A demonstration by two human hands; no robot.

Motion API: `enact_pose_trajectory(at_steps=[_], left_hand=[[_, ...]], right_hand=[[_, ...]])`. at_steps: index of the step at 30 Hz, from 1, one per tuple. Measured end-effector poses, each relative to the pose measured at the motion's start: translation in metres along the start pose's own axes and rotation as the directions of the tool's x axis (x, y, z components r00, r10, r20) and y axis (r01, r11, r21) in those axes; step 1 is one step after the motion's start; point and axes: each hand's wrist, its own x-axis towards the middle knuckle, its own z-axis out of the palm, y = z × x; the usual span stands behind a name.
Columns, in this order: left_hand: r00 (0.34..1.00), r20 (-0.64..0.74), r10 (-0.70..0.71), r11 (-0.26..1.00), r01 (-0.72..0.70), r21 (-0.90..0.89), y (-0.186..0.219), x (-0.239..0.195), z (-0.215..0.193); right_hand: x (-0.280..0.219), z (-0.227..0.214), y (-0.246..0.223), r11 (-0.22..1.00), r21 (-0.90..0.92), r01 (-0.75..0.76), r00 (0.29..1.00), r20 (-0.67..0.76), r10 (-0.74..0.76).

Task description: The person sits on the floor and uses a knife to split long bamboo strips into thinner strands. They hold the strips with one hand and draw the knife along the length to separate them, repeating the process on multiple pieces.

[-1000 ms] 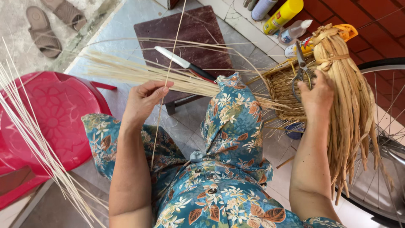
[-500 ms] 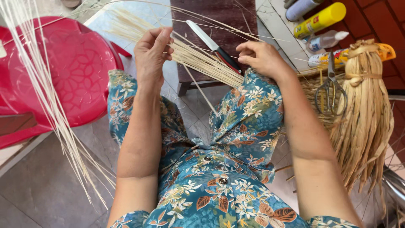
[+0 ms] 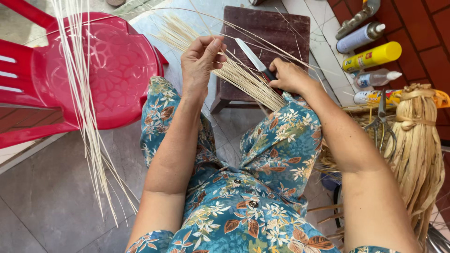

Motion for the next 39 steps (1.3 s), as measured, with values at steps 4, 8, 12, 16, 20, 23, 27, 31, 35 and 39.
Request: enact_pose_trajectory(at_steps=[4, 8, 12, 16, 20, 23, 27, 31, 35, 39], left_hand=[[0.994, -0.047, 0.096, 0.995, -0.096, 0.003, 0.008, 0.003, -0.003], [0.980, -0.147, 0.137, 0.978, -0.157, -0.137, 0.015, 0.004, -0.009], [0.964, -0.229, 0.134, 0.941, -0.196, -0.277, 0.024, 0.006, -0.019], [0.962, -0.248, 0.119, 0.920, -0.200, -0.336, 0.017, 0.001, -0.022], [0.969, -0.218, 0.117, 0.927, -0.185, -0.328, 0.009, 0.006, -0.018], [0.971, -0.222, 0.089, 0.937, -0.157, -0.313, -0.005, 0.002, -0.015], [0.986, -0.145, 0.081, 0.945, -0.122, -0.302, -0.011, -0.002, -0.002], [0.998, -0.053, 0.018, 0.952, -0.034, -0.305, -0.022, -0.007, 0.011], [0.999, 0.033, 0.007, 0.964, 0.002, -0.264, -0.028, -0.014, 0.020], [0.998, 0.052, -0.019, 0.985, 0.028, -0.173, -0.023, -0.019, 0.026]], right_hand=[[0.003, -0.001, 0.003, 0.995, -0.032, 0.092, 0.985, -0.146, -0.096], [-0.018, -0.012, 0.001, 0.958, 0.197, 0.211, 0.948, -0.282, -0.150], [-0.053, -0.032, -0.010, 0.780, 0.626, 0.020, 0.951, -0.252, 0.178], [-0.094, -0.048, -0.035, 0.546, 0.708, 0.449, 0.760, -0.624, 0.183], [-0.118, -0.060, -0.071, 0.388, 0.678, 0.624, 0.696, -0.708, 0.119], [-0.119, -0.048, -0.098, 0.365, 0.679, 0.638, 0.715, -0.697, 0.046], [-0.109, -0.017, -0.128, 0.503, 0.694, 0.515, 0.817, -0.575, -0.044], [-0.102, -0.004, -0.133, 0.554, 0.728, 0.404, 0.898, -0.432, -0.087], [-0.090, -0.004, -0.128, 0.335, 0.847, 0.414, 0.910, -0.384, -0.155], [-0.085, -0.007, -0.113, 0.145, 0.915, 0.376, 0.926, -0.364, -0.098]])
